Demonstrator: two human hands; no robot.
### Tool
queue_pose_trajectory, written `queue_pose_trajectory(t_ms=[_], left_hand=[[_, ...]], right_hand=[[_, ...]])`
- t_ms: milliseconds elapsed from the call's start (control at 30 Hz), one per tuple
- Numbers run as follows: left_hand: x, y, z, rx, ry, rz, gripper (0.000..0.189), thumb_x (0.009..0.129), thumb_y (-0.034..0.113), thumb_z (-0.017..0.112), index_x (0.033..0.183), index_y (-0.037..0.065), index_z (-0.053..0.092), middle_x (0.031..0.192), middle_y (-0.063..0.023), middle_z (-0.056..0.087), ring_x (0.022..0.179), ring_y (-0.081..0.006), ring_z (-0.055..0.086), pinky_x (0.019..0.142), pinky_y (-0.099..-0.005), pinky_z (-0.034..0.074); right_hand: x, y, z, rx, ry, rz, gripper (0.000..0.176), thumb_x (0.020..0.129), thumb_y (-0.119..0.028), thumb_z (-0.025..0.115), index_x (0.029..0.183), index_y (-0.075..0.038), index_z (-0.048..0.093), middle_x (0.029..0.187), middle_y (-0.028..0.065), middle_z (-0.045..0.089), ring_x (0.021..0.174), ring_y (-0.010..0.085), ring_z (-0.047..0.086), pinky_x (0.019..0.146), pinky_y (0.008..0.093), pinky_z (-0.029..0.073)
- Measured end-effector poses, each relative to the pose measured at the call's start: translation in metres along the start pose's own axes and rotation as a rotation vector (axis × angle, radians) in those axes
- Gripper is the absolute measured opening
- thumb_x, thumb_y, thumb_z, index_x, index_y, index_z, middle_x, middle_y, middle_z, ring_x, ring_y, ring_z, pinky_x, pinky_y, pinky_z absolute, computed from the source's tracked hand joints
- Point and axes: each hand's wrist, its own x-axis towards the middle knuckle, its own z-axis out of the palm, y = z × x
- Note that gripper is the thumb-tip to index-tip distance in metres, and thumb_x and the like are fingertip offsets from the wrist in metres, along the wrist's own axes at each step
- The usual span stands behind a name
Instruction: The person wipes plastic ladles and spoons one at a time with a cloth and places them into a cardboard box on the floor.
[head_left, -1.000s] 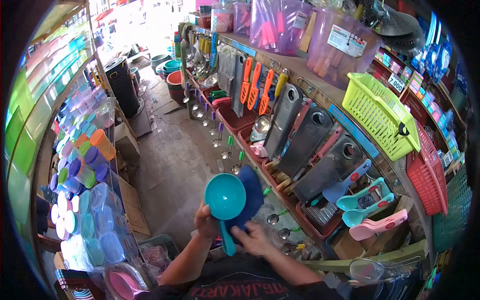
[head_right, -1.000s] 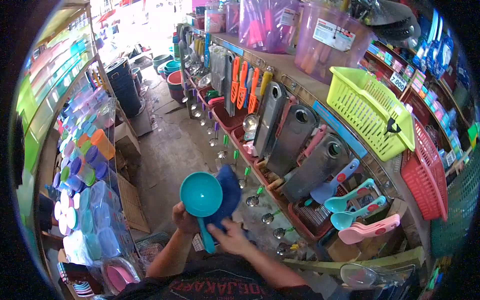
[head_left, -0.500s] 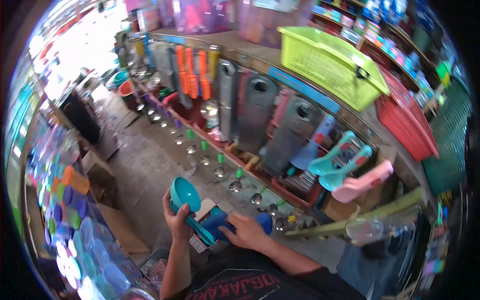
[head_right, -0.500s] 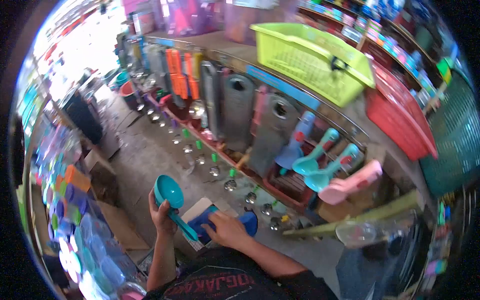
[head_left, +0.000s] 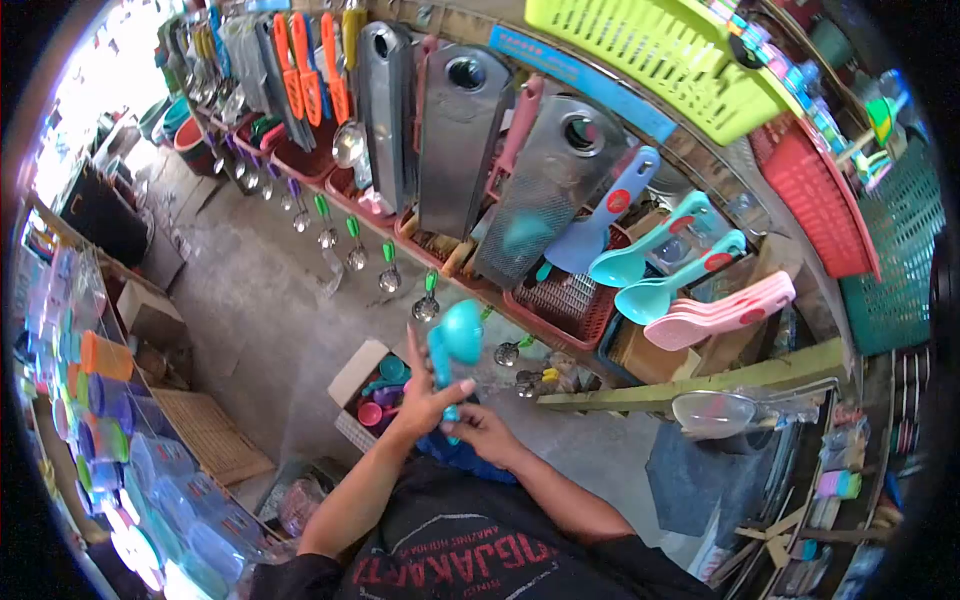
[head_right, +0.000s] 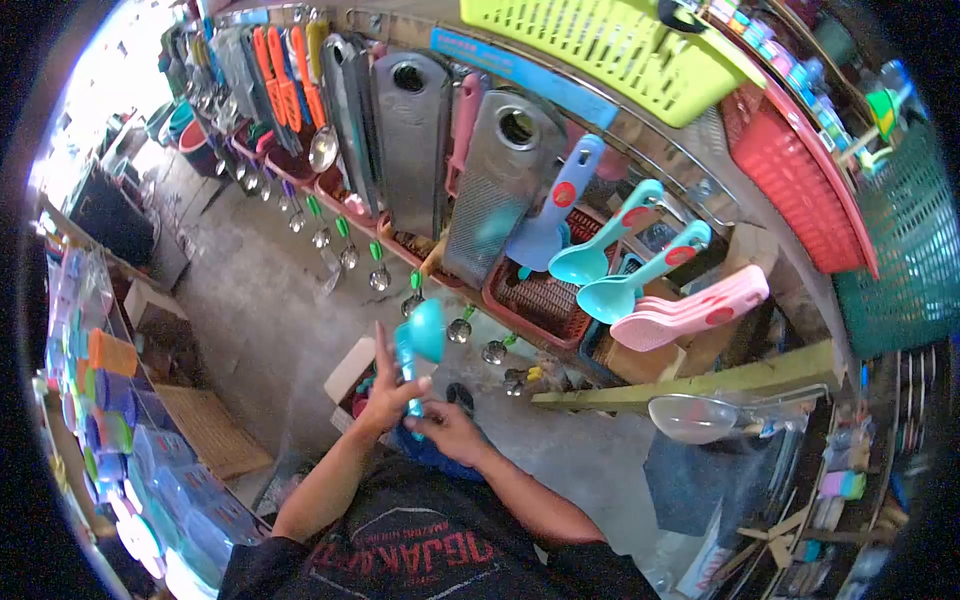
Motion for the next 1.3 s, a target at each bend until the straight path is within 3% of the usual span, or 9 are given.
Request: queue_pose_trajectory(t_ms=[100, 167, 333, 567, 667, 767, 967, 1000, 1300], left_hand=[[-0.008, -0.019, -0.008, 0.02, -0.463, -0.222, 0.107, 0.07, 0.031, 0.073, 0.14, 0.001, -0.002, 0.133, -0.0224, 0.031, 0.125, -0.0282, 0.03, 0.102, -0.0354, 0.026], [-0.022, -0.014, -0.005, 0.18, -0.58, -0.449, 0.075, 0.069, 0.026, 0.076, 0.128, -0.002, 0.039, 0.114, -0.0136, 0.053, 0.106, -0.0187, 0.049, 0.095, -0.0316, 0.036], [-0.037, -0.072, -0.004, 0.082, -0.15, -0.423, 0.02, 0.076, 0.01, 0.066, 0.093, 0.004, 0.057, 0.079, -0.0001, 0.059, 0.072, -0.0089, 0.053, 0.068, -0.027, 0.044], [-0.016, -0.075, 0.023, 0.296, 0.044, -0.301, 0.028, 0.069, 0.009, 0.067, 0.093, 0.001, 0.054, 0.089, -0.0143, 0.059, 0.08, -0.0242, 0.058, 0.072, -0.0329, 0.045], [0.008, -0.085, 0.039, 0.388, 0.003, 0.034, 0.042, 0.065, -0.001, 0.058, 0.105, 0.001, 0.047, 0.097, -0.0142, 0.059, 0.089, -0.0273, 0.059, 0.081, -0.0334, 0.045], [0.028, -0.068, 0.056, 0.232, -0.113, -0.225, 0.041, 0.066, 0.001, 0.059, 0.105, 0.002, 0.048, 0.099, -0.013, 0.06, 0.09, -0.0266, 0.059, 0.08, -0.0337, 0.046], [0.045, -0.072, 0.079, 0.202, -0.064, -0.212, 0.037, 0.067, 0.006, 0.063, 0.102, 0.006, 0.05, 0.085, -0.0145, 0.06, 0.082, -0.0257, 0.061, 0.074, -0.0353, 0.047], [0.045, -0.074, 0.081, 0.164, -0.023, -0.197, 0.037, 0.067, 0.007, 0.064, 0.101, 0.006, 0.05, 0.084, -0.0142, 0.06, 0.082, -0.0257, 0.061, 0.074, -0.0353, 0.047], [0.02, -0.08, 0.072, 0.149, 0.181, -0.301, 0.037, 0.07, 0.009, 0.064, 0.104, 0.007, 0.051, 0.088, -0.0164, 0.063, 0.084, -0.0299, 0.063, 0.074, -0.0365, 0.048]], right_hand=[[-0.004, 0.0, -0.011, 0.556, 0.25, 0.178, 0.019, 0.086, -0.021, 0.059, 0.091, -0.004, 0.063, 0.087, 0.0027, 0.062, 0.08, 0.0096, 0.055, 0.074, 0.0258, 0.043], [0.003, 0.007, -0.025, 0.592, 0.238, 0.212, 0.017, 0.086, -0.02, 0.058, 0.091, -0.004, 0.063, 0.087, 0.0023, 0.062, 0.08, 0.0093, 0.055, 0.073, 0.0242, 0.043], [0.028, 0.014, -0.086, 0.321, 0.571, 0.198, 0.024, 0.088, -0.026, 0.049, 0.093, -0.004, 0.056, 0.085, 0.008, 0.063, 0.073, 0.0149, 0.058, 0.061, 0.0282, 0.043], [0.052, 0.003, -0.177, 0.472, 0.543, 0.126, 0.016, 0.088, -0.022, 0.05, 0.096, -0.009, 0.049, 0.084, 0.0086, 0.058, 0.07, 0.0168, 0.054, 0.051, 0.0291, 0.041], [0.071, 0.037, -0.229, 0.682, 0.549, 0.213, 0.014, 0.086, -0.022, 0.054, 0.089, -0.011, 0.045, 0.076, 0.0057, 0.055, 0.062, 0.0157, 0.05, 0.047, 0.028, 0.037], [0.09, 0.036, -0.246, 0.806, 0.595, 0.291, 0.019, 0.082, -0.024, 0.057, 0.081, -0.013, 0.042, 0.069, 0.0037, 0.05, 0.05, 0.0151, 0.043, 0.04, 0.0277, 0.03], [0.124, 0.089, -0.296, -0.047, 0.756, 0.029, 0.023, 0.088, -0.036, 0.05, 0.09, -0.013, 0.05, 0.066, 0.0018, 0.045, 0.059, 0.0148, 0.046, 0.045, 0.0319, 0.035], [0.132, 0.069, -0.292, 0.473, 0.847, 0.193, 0.025, 0.089, -0.039, 0.048, 0.096, -0.015, 0.051, 0.072, 0.001, 0.049, 0.065, 0.0138, 0.047, 0.049, 0.0323, 0.035], [0.17, 0.1, -0.341, 0.734, 0.694, 0.258, 0.019, 0.089, -0.03, 0.049, 0.098, -0.013, 0.049, 0.08, 0.0045, 0.054, 0.069, 0.02, 0.049, 0.059, 0.0335, 0.037]])
